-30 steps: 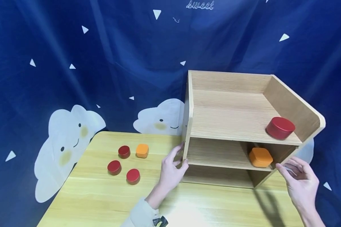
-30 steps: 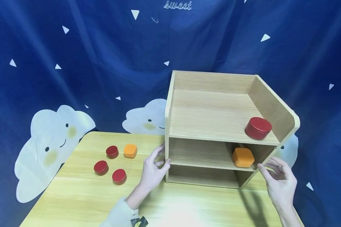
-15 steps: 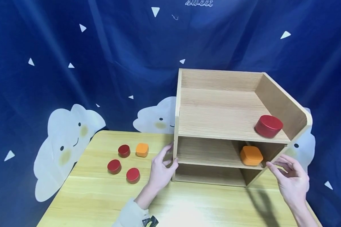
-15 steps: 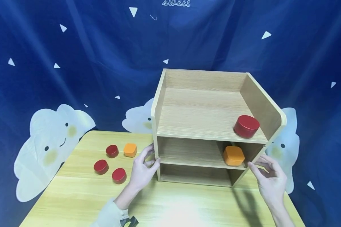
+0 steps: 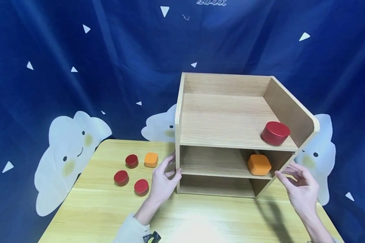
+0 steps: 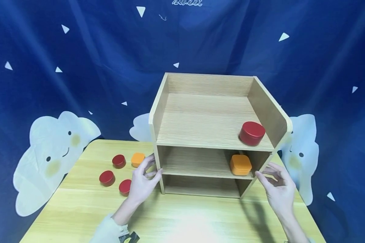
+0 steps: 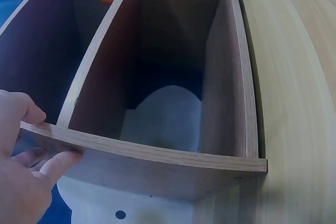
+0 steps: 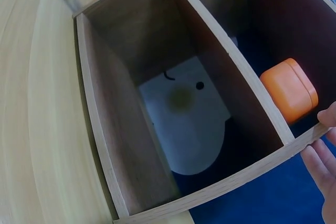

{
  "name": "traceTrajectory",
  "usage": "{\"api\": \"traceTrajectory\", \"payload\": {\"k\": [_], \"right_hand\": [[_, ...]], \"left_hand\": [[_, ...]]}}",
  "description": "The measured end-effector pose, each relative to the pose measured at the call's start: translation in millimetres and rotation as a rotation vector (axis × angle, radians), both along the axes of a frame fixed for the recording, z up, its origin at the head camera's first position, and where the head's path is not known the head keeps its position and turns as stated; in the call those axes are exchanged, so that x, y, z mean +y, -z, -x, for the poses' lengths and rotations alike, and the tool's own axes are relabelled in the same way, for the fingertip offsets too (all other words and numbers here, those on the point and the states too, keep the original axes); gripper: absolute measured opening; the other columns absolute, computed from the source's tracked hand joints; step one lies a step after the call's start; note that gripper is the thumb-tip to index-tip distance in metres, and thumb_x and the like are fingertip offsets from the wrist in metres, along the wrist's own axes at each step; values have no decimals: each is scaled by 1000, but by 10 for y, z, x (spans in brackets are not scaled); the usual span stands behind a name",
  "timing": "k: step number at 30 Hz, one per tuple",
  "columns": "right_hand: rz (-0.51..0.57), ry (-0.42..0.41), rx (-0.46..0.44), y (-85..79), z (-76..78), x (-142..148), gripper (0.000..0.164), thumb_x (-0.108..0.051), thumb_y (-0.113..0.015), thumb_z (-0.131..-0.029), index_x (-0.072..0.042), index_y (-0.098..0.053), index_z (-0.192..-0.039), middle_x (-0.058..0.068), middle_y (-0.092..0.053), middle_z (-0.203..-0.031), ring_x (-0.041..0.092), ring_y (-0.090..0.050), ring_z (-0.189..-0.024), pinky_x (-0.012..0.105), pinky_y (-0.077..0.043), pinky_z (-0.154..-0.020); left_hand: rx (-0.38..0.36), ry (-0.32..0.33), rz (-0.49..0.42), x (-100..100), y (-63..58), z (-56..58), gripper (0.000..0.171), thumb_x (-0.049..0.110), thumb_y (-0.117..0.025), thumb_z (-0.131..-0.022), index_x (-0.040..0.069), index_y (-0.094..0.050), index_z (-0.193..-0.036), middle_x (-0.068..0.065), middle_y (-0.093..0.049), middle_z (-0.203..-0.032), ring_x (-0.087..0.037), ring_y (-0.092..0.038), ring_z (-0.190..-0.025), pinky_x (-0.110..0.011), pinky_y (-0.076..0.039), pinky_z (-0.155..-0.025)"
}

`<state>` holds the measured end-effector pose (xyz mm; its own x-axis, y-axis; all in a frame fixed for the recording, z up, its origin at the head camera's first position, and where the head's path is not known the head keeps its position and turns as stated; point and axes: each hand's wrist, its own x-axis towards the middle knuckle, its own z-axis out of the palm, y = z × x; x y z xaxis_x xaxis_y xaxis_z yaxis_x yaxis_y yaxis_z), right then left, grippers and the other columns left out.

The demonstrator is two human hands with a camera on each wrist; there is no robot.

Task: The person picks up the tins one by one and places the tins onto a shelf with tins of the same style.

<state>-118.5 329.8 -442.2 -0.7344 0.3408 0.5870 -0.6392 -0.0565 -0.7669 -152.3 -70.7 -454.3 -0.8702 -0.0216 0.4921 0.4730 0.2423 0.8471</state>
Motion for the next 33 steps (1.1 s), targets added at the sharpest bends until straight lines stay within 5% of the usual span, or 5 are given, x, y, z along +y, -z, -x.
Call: {"api": "traceTrajectory", "payload": {"k": [28, 33], "right_hand": [[-66, 32, -72, 42, 155, -248, 51, 41, -58, -72, 22, -61, -120, -6, -79, -89, 4, -76, -81, 15, -61, -73], [-71, 41, -14, 64, 171, -259, 54, 43, -56, -71, 22, -61, -120, -4, -77, -93, 4, -75, -85, 14, -61, -75]], "left_hand": [[8, -66, -3, -264, 21, 8, 56, -11, -72, -85, 1, -63, -139, -21, -70, -136, -41, -72, -119, -43, -67, -80], [23, -63, 1, -253, 33, 22, 57, -12, -72, -85, 2, -63, -140, -21, -70, -136, -40, -71, -120, -44, -67, -80]]}}
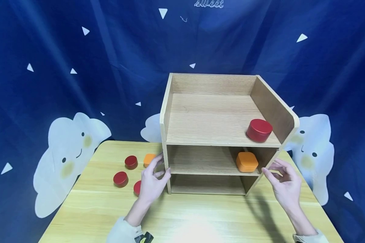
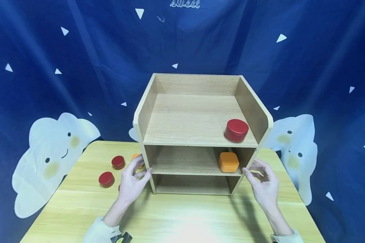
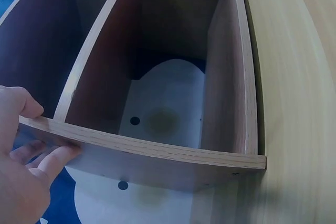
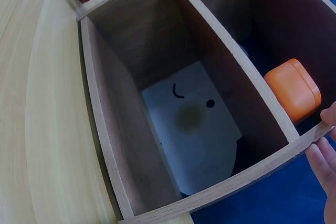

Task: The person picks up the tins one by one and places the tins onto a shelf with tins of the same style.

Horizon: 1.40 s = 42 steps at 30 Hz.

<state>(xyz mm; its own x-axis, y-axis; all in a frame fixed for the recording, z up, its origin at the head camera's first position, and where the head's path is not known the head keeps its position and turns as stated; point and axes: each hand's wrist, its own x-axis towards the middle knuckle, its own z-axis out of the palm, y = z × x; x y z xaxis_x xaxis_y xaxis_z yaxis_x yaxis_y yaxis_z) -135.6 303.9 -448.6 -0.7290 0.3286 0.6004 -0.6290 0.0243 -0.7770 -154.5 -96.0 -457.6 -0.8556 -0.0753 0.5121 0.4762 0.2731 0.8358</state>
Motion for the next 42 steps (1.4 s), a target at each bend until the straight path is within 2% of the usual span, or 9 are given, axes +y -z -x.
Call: {"api": "traceTrajectory", "payload": {"k": [4, 12, 17, 25, 28, 32, 34, 39, 42], "right_hand": [[-14, -51, 83, 12, 4, -5, 56, 43, -53, -72, 21, -60, -122, 0, -76, -99, 5, -74, -91, 13, -60, -78], [25, -90, 97, 25, 19, -3, 57, 44, -53, -72, 19, -63, -122, 2, -76, -100, 7, -75, -91, 14, -61, -78], [44, -98, 87, 14, 21, -7, 57, 44, -54, -72, 17, -64, -121, 2, -77, -98, 7, -75, -90, 14, -61, -77], [50, -89, 76, 14, 18, -5, 57, 43, -54, -71, 15, -66, -120, 1, -77, -97, 7, -75, -88, 14, -61, -76], [60, -107, 87, 22, 18, -1, 57, 44, -54, -72, 17, -65, -121, 3, -77, -98, 8, -75, -89, 15, -61, -76], [42, -70, 47, 22, 3, 1, 56, 44, -54, -72, 19, -63, -121, 1, -76, -97, 6, -75, -88, 15, -61, -76], [18, -36, 5, 10, -14, 3, 54, 42, -56, -72, 20, -62, -121, -2, -76, -96, 5, -74, -87, 14, -61, -75], [-23, -17, -47, -10, -39, 12, 50, 37, -61, -76, 21, -60, -124, -6, -76, -96, 3, -73, -88, 14, -60, -76], [-28, -40, -20, 2, -31, 21, 50, 36, -61, -77, 18, -62, -124, -5, -76, -97, 3, -73, -89, 13, -60, -78]], "left_hand": [[13, 7, 27, -2, -4, 1, 58, -10, -73, -86, 2, -61, -141, -21, -69, -137, -37, -70, -120, -41, -67, -83], [23, 40, 48, -96, 4, 18, 54, -5, -79, -86, 2, -64, -138, -18, -69, -136, -17, -72, -114, -34, -66, -85], [36, 42, 104, -181, 11, 21, 48, 4, -83, -88, 8, -67, -133, -11, -73, -130, -21, -75, -109, -36, -66, -85], [56, 31, 298, -358, 81, 2, 39, 11, -82, -90, 8, -70, -127, -11, -74, -127, -32, -76, -108, -48, -66, -85], [51, 21, 371, -451, 122, -8, 40, 14, -82, -90, 8, -70, -128, -10, -74, -127, -28, -76, -110, -45, -66, -86], [50, -10, 469, -580, 181, -33, 41, 19, -82, -90, 13, -70, -129, -5, -76, -124, -25, -76, -107, -32, -65, -72], [59, -37, 527, -640, 209, -50, 43, 23, -83, -89, 16, -71, -130, -3, -77, -123, -25, -76, -107, -31, -62, -69], [47, -117, 670, -779, 279, -108, 50, 37, -84, -87, 21, -71, -133, 0, -77, -126, -25, -76, -111, -41, -61, -76], [21, -143, 737, -870, 329, -137, 55, 43, -84, -86, 20, -70, -134, -2, -76, -129, -28, -75, -113, -48, -61, -77]]}}
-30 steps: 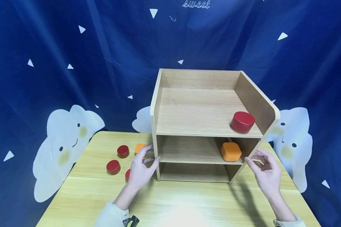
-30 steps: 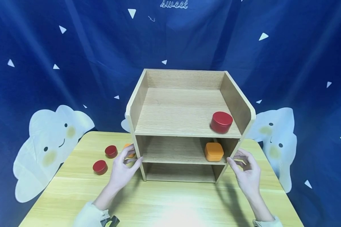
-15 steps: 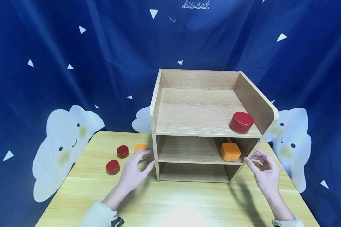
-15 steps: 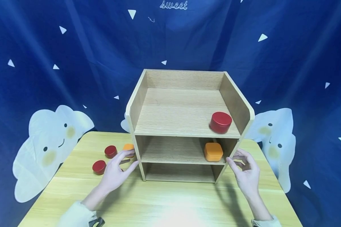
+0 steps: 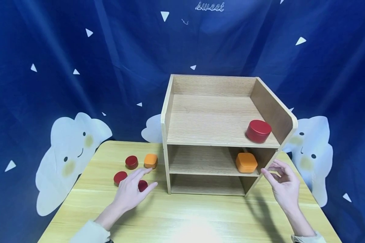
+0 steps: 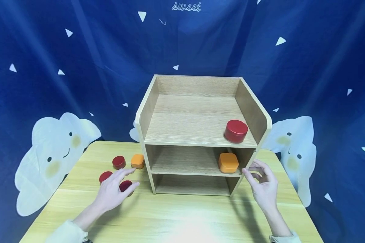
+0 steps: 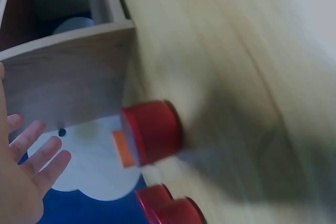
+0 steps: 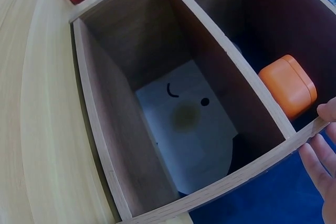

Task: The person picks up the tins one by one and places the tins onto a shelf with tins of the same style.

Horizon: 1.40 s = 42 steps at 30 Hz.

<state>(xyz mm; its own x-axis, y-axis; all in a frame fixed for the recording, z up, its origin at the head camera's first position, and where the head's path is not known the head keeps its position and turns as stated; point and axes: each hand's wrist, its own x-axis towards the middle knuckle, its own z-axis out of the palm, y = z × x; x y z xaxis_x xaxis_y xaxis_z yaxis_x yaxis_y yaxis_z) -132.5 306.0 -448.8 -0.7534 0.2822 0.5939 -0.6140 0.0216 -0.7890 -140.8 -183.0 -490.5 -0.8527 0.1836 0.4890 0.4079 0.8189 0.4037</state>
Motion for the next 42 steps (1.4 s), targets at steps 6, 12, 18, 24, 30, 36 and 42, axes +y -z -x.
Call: {"api": "traceTrajectory", "payload": {"k": [6, 12, 18, 24, 30, 36, 42], "right_hand": [[11, -13, 25, 1, 9, -2, 53, 38, -59, -76, 15, -65, -123, -4, -76, -97, 3, -74, -89, 13, -60, -77], [50, -22, 45, 12, 19, -15, 54, 41, -57, -74, 15, -66, -121, -1, -77, -96, 5, -74, -88, 13, -60, -75], [50, -47, 68, 22, 22, 1, 54, 40, -58, -75, 15, -65, -123, 0, -77, -97, 6, -74, -89, 13, -60, -76], [0, 4, 21, 14, 6, 5, 53, 37, -59, -77, 13, -65, -124, -5, -76, -95, 2, -73, -88, 12, -60, -75], [-5, 25, 2, 23, 3, -10, 49, 37, -60, -76, 20, -62, -122, -6, -77, -94, 2, -73, -87, 12, -59, -73], [-15, 24, -18, 24, 2, 6, 48, 35, -62, -78, 18, -62, -124, -8, -76, -95, 2, -72, -88, 13, -59, -75], [0, 27, -18, 22, 2, -6, 50, 39, -59, -75, 22, -59, -122, -5, -76, -94, 3, -73, -87, 13, -60, -73]], "left_hand": [[-24, -14, 117, -162, 114, -26, 68, 51, -84, -83, 16, -65, -139, -5, -72, -134, -28, -70, -120, -52, -61, -86], [-69, -50, 188, -261, 242, -67, 77, 58, -81, -83, 10, -63, -140, -8, -69, -133, -31, -64, -123, -52, -52, -101], [-103, -106, 214, -288, 318, -110, 81, 62, -77, -86, 4, -61, -141, -13, -68, -127, -32, -63, -118, -52, -53, -97], [-142, -129, 239, -312, 412, -115, 80, 60, -75, -89, 0, -60, -141, -19, -67, -124, -34, -63, -115, -53, -57, -97], [-175, -144, 242, -350, 513, -109, 83, 64, -74, -88, 0, -60, -140, -20, -67, -126, -35, -63, -115, -56, -57, -96], [-186, -152, 246, -365, 584, -90, 80, 62, -72, -91, -1, -61, -139, -20, -66, -122, -35, -64, -111, -55, -59, -93], [-167, -146, 249, -373, 642, -71, 76, 58, -73, -92, -3, -61, -137, -22, -67, -121, -37, -65, -113, -55, -60, -92]]}}
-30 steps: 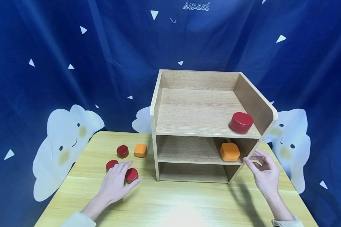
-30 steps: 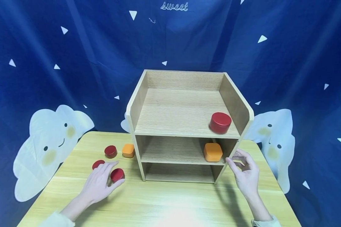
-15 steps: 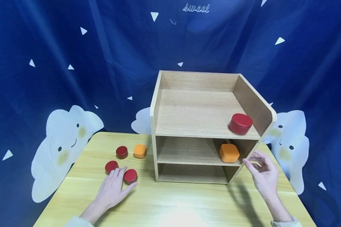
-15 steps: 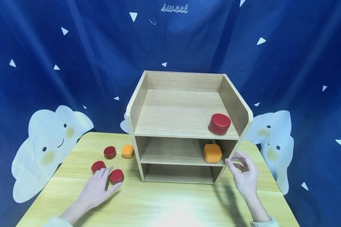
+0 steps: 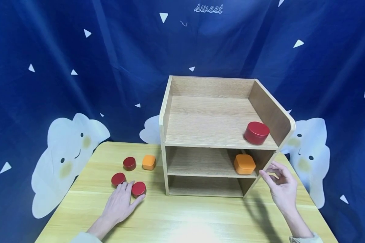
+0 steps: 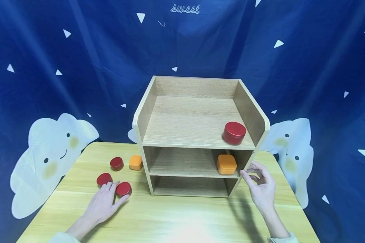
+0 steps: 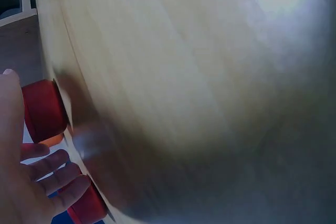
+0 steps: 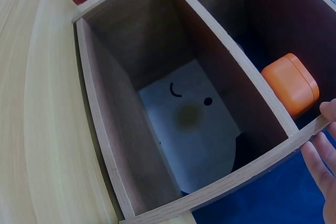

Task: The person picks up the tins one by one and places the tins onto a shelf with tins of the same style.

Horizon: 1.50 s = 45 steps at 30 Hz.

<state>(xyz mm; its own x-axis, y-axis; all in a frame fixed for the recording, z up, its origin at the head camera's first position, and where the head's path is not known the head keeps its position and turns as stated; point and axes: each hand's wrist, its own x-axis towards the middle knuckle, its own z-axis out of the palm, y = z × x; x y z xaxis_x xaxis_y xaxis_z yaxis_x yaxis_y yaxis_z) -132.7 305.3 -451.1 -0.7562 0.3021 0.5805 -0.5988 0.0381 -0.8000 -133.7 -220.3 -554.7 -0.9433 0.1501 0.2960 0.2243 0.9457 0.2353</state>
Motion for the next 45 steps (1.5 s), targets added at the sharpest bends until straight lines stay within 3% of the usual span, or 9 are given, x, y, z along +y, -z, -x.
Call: {"api": "traceTrajectory", "payload": {"k": [17, 27, 33, 38, 45], "right_hand": [[-40, 30, -54, -8, -29, -12, 49, 36, -63, -77, 23, -57, -124, -11, -76, -94, 1, -72, -89, 12, -59, -74], [-21, -29, 38, 15, -16, 3, 50, 34, -63, -79, 14, -65, -124, -7, -77, -96, 1, -73, -90, 12, -59, -76], [-17, -20, 33, 13, -8, 7, 50, 34, -63, -78, 13, -66, -123, -7, -77, -96, 2, -73, -89, 12, -60, -75], [-24, 19, -10, -5, -9, 12, 50, 34, -63, -78, 13, -66, -123, -9, -76, -94, 1, -72, -88, 12, -59, -75], [-15, 1, 8, -9, -10, 15, 49, 34, -63, -78, 14, -65, -123, -8, -76, -94, 2, -72, -88, 11, -59, -74]], "left_hand": [[49, 27, 38, -39, 72, 45, 62, 53, -76, -92, -2, -66, -118, -15, -67, -105, -31, -63, -100, -48, -62, -86], [107, 48, 107, 15, 48, 46, 58, 53, -79, -89, 0, -66, -108, -11, -66, -96, -26, -60, -90, -43, -58, -83], [147, 63, 137, 67, 7, 10, 57, 55, -80, -86, 3, -66, -104, -9, -64, -92, -25, -57, -87, -41, -54, -77], [161, 76, 134, 130, -44, -30, 58, 57, -79, -85, 4, -67, -105, -9, -66, -96, -26, -59, -90, -42, -55, -80], [206, 96, 125, 230, -132, -95, 57, 58, -80, -83, 6, -68, -104, -6, -65, -95, -24, -62, -92, -40, -56, -83]]}}
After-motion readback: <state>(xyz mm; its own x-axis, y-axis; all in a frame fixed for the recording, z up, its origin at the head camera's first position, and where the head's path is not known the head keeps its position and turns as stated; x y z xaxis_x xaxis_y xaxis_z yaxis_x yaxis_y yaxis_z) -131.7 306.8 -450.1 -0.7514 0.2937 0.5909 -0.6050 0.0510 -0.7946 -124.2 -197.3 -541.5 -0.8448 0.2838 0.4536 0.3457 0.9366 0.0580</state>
